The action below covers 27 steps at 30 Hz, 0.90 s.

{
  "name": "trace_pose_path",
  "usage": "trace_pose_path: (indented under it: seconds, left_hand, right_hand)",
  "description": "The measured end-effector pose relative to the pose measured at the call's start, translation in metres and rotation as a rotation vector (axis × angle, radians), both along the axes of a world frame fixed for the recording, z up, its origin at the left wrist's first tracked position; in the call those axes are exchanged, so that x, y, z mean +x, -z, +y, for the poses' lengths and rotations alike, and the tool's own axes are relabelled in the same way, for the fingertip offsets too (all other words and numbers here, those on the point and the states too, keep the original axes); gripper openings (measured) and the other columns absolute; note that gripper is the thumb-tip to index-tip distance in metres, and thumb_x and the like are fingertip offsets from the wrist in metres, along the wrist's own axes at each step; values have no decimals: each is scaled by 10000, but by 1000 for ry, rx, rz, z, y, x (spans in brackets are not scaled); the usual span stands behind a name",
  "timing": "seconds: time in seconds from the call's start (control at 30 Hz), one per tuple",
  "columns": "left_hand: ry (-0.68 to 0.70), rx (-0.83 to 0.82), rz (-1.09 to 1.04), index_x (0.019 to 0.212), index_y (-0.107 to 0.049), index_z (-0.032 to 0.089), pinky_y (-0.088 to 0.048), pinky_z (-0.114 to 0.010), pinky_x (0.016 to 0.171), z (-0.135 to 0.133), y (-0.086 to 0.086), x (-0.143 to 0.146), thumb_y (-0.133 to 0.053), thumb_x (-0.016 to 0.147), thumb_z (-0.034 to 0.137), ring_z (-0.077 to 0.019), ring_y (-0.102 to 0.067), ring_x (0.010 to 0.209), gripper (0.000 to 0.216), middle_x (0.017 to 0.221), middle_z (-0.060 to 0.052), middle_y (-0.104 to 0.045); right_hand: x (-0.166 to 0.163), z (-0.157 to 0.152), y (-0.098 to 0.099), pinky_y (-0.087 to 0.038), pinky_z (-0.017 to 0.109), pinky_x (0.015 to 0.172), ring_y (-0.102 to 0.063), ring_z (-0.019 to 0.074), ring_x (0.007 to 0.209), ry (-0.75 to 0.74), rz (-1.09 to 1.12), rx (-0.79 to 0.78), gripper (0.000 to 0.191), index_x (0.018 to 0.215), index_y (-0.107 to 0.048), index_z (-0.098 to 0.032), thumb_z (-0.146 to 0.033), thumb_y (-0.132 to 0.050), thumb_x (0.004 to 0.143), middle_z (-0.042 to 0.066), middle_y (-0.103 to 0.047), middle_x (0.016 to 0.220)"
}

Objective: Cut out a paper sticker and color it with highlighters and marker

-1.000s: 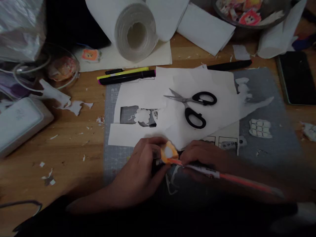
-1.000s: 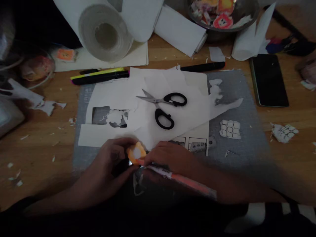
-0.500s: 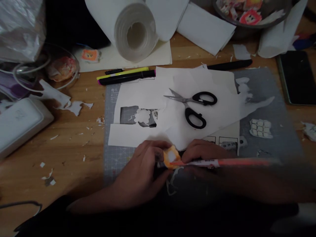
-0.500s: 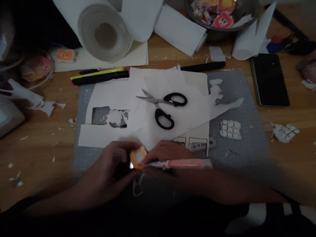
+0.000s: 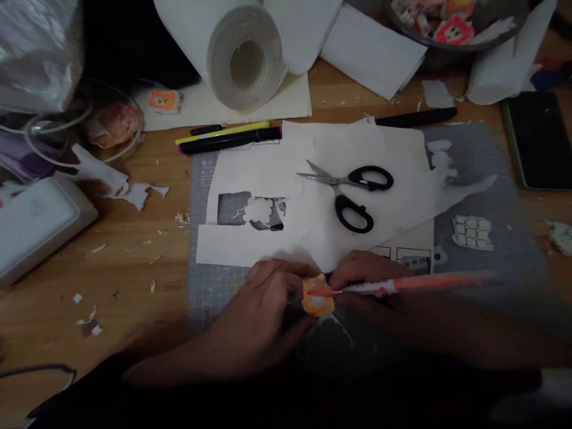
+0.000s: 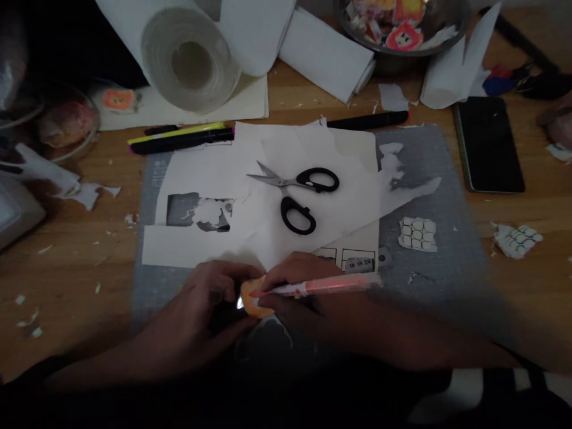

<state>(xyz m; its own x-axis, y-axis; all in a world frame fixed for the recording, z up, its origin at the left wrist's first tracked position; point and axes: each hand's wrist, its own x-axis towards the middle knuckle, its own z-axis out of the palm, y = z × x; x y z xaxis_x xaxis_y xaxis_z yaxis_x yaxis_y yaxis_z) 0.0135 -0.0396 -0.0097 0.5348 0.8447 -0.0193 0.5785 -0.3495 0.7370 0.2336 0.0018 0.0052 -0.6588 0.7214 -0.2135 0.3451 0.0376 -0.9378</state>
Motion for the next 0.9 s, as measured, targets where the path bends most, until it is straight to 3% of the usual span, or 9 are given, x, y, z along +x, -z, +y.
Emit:
trace_pose_path:
  seconds: [0.23,0.43,0.53,0.73,0.9]
  left_hand:
    - [-5,5,8,923,-374,218,-454,-371,831,0,0,0,-618,796,198,-202,-529,1019,276,1112,-69,-585]
    - [-6,6,-10,941,-381,219,-462,-383,831,0,0,1,-601,803,195,-206,-539,1023,261,1111,-64,-599]
    - [-12,1,-7,939,-383,222,-468,-394,826,1,0,1,-604,802,208,-214,-550,1018,260,1109,-70,-603]
    - [-7,5,-8,930,-388,225,-473,-410,827,2,-2,2,-593,804,194,-218,-557,1007,242,1092,-73,-602]
    - [-8,-16,-4,933,-390,230,-470,-409,832,2,-2,1,-613,790,195,-224,-558,1019,267,1113,-65,-603]
  right_hand:
    - [-2,0,6,-448,256,718,-584,123,794,-115,24,164,95,898,-616,-198,-256,-541,886,10,-628,826]
    - [-5,3,-14,-470,250,676,-603,134,774,33,-177,4,136,851,-611,-196,-283,-512,884,12,-645,824]
    - [-7,3,-14,-478,251,671,-610,134,763,63,-217,-23,133,832,-606,-206,-303,-527,875,7,-653,831]
    - [-5,-2,8,-475,281,699,-613,148,795,-25,57,260,101,909,-590,-200,-240,-500,886,19,-654,837]
    - [-4,0,-7,-473,239,606,-601,126,700,71,-200,45,112,839,-579,-204,-273,-503,885,8,-640,792]
